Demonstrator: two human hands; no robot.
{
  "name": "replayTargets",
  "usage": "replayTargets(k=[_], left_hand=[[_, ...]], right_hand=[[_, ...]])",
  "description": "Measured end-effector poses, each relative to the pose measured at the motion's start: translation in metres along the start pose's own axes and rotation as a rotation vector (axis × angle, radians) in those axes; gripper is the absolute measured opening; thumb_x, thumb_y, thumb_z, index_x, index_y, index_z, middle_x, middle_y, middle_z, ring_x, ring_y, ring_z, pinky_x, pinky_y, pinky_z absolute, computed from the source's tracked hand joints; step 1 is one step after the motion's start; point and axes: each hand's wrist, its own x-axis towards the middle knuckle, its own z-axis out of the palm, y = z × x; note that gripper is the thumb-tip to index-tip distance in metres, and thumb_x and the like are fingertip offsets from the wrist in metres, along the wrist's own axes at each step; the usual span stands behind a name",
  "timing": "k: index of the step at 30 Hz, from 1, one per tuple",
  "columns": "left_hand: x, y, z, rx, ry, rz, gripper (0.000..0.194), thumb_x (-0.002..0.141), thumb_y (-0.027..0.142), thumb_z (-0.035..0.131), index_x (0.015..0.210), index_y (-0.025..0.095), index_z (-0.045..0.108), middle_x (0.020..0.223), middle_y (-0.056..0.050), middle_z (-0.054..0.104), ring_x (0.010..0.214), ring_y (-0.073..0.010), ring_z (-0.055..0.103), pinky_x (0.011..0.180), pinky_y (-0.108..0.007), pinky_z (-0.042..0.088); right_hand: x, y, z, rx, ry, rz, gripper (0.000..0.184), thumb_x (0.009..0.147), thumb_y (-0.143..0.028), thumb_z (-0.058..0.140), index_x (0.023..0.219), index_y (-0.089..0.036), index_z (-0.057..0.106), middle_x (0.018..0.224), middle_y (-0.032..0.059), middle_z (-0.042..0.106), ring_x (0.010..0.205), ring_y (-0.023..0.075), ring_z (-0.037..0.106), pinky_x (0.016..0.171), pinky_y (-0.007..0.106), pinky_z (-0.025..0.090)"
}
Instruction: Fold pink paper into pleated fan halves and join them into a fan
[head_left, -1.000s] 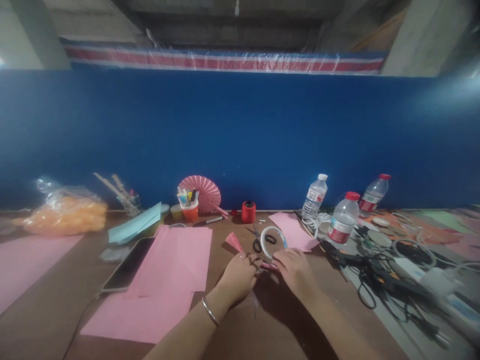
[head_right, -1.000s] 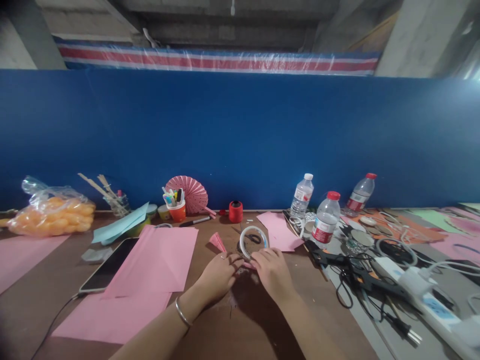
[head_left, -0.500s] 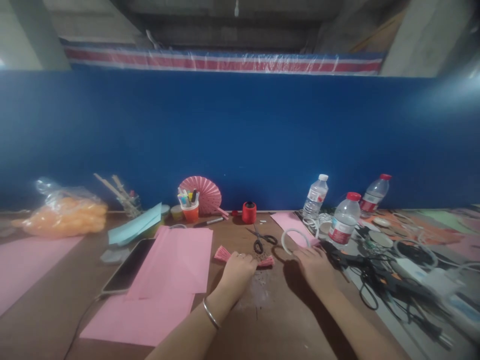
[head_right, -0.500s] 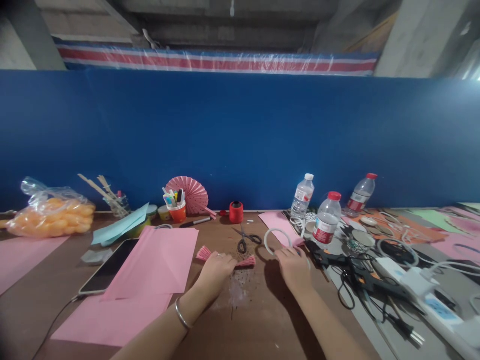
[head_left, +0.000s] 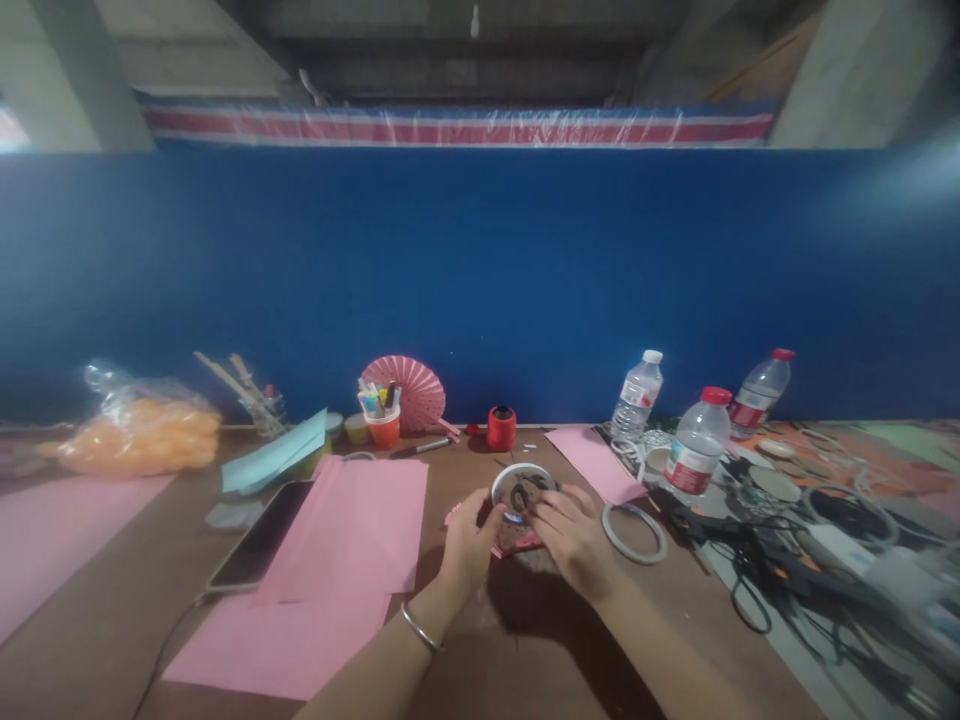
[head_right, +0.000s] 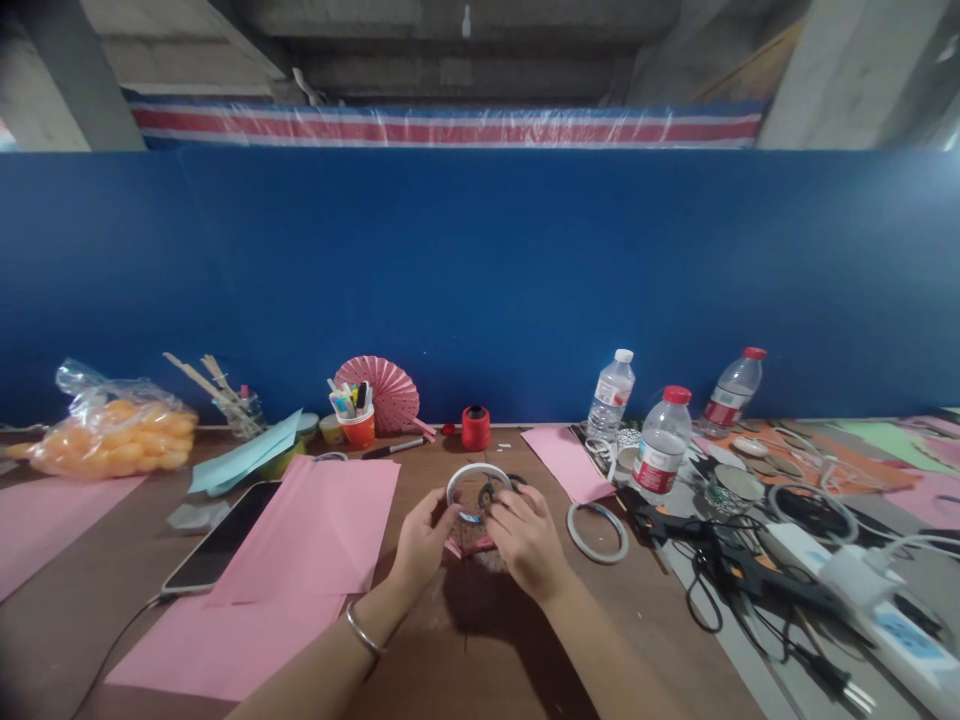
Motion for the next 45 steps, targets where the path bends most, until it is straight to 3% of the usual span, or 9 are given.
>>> replayTargets(k=[3, 7, 11, 15, 20, 26, 30, 33, 45], left_hand=[[0.005, -0.010, 0.000, -0.108, 0.097, -0.154, 0.023, 0.076, 0.035, 0.049, 0.087, 0.016, 0.057, 0.066, 0.000, 0.057, 0.057, -0.0123, 0.053, 0.057, -0.024, 0.044], [0.012, -0.026, -0.001, -0.339, 0.177, -0.265, 0.027, 0.072, 0.036, 0.055, 0.087, 0.014, 0.056, 0.070, 0.000, 0.057, 0.054, -0.0102, 0.052, 0.053, -0.023, 0.044], [0.015, -0.031, 0.000, -0.506, 0.174, -0.346, 0.033, 0.069, 0.037, 0.058, 0.091, 0.013, 0.057, 0.072, -0.002, 0.059, 0.056, -0.0102, 0.053, 0.054, -0.023, 0.044], [0.015, -0.027, -0.002, -0.508, 0.118, -0.297, 0.040, 0.071, 0.035, 0.058, 0.104, 0.013, 0.055, 0.085, -0.008, 0.062, 0.064, -0.0128, 0.057, 0.060, -0.024, 0.045], [0.026, -0.023, -0.024, -0.103, 0.335, -0.020, 0.047, 0.072, 0.023, 0.057, 0.117, 0.023, 0.045, 0.112, -0.008, 0.051, 0.088, -0.0159, 0.054, 0.075, -0.030, 0.044], [0.044, 0.010, -0.054, 0.310, -0.020, 0.424, 0.022, 0.081, 0.017, 0.045, 0.098, 0.020, 0.059, 0.094, -0.007, 0.059, 0.091, -0.0162, 0.052, 0.079, -0.031, 0.043], [0.045, 0.023, -0.055, 0.476, -0.047, 0.389, 0.017, 0.081, 0.024, 0.048, 0.090, 0.020, 0.062, 0.080, -0.004, 0.061, 0.076, -0.0145, 0.055, 0.070, -0.027, 0.043], [0.043, 0.021, -0.047, 0.614, 0.010, 0.298, 0.017, 0.079, 0.026, 0.050, 0.087, 0.019, 0.063, 0.070, -0.003, 0.059, 0.065, -0.0135, 0.053, 0.062, -0.025, 0.042], [0.051, 0.028, -0.020, 0.778, -0.044, 0.328, 0.014, 0.079, 0.023, 0.049, 0.080, 0.019, 0.063, 0.070, -0.003, 0.058, 0.068, -0.0146, 0.053, 0.066, -0.026, 0.039]], right_hand=[[-0.001, -0.001, 0.013, 0.066, 0.092, 0.090, 0.023, 0.080, -0.018, 0.051, 0.102, -0.022, 0.057, 0.100, 0.0061, 0.059, 0.104, 0.0192, 0.047, 0.093, 0.040, 0.031], [0.008, -0.003, 0.026, 0.395, 0.293, 0.546, 0.044, 0.076, -0.034, 0.054, 0.114, -0.014, 0.046, 0.110, 0.0149, 0.051, 0.105, 0.0249, 0.045, 0.086, 0.041, 0.039], [0.033, -0.011, 0.024, 0.996, 0.063, 0.787, 0.031, 0.082, -0.039, 0.043, 0.086, -0.014, 0.061, 0.079, 0.0072, 0.062, 0.075, 0.0190, 0.057, 0.069, 0.031, 0.046], [0.055, -0.024, 0.018, 1.208, -0.042, 0.838, 0.027, 0.072, -0.040, 0.057, 0.064, -0.015, 0.061, 0.066, 0.0032, 0.061, 0.063, 0.0159, 0.055, 0.060, 0.026, 0.043], [0.072, -0.029, 0.012, 1.058, -0.146, 0.761, 0.027, 0.073, -0.038, 0.056, 0.061, -0.014, 0.060, 0.052, -0.0020, 0.050, 0.050, 0.0094, 0.042, 0.048, 0.021, 0.031], [0.083, -0.015, 0.008, 0.965, -0.219, 0.579, 0.021, 0.079, -0.030, 0.049, 0.073, -0.016, 0.063, 0.062, -0.0011, 0.053, 0.058, 0.0112, 0.047, 0.056, 0.022, 0.037], [0.081, -0.007, 0.009, 0.758, 0.021, 0.570, 0.018, 0.078, -0.026, 0.051, 0.088, -0.019, 0.064, 0.088, 0.0051, 0.057, 0.086, 0.0175, 0.052, 0.078, 0.029, 0.040], [0.076, -0.005, 0.011, 0.647, 0.170, 0.659, 0.018, 0.076, -0.029, 0.054, 0.088, -0.020, 0.064, 0.093, 0.0068, 0.057, 0.086, 0.0189, 0.053, 0.075, 0.030, 0.043], [0.075, -0.002, 0.014, 0.707, 0.209, 0.769, 0.008, 0.071, -0.026, 0.059, 0.071, -0.020, 0.064, 0.074, 0.0031, 0.062, 0.069, 0.0164, 0.057, 0.063, 0.027, 0.045]])
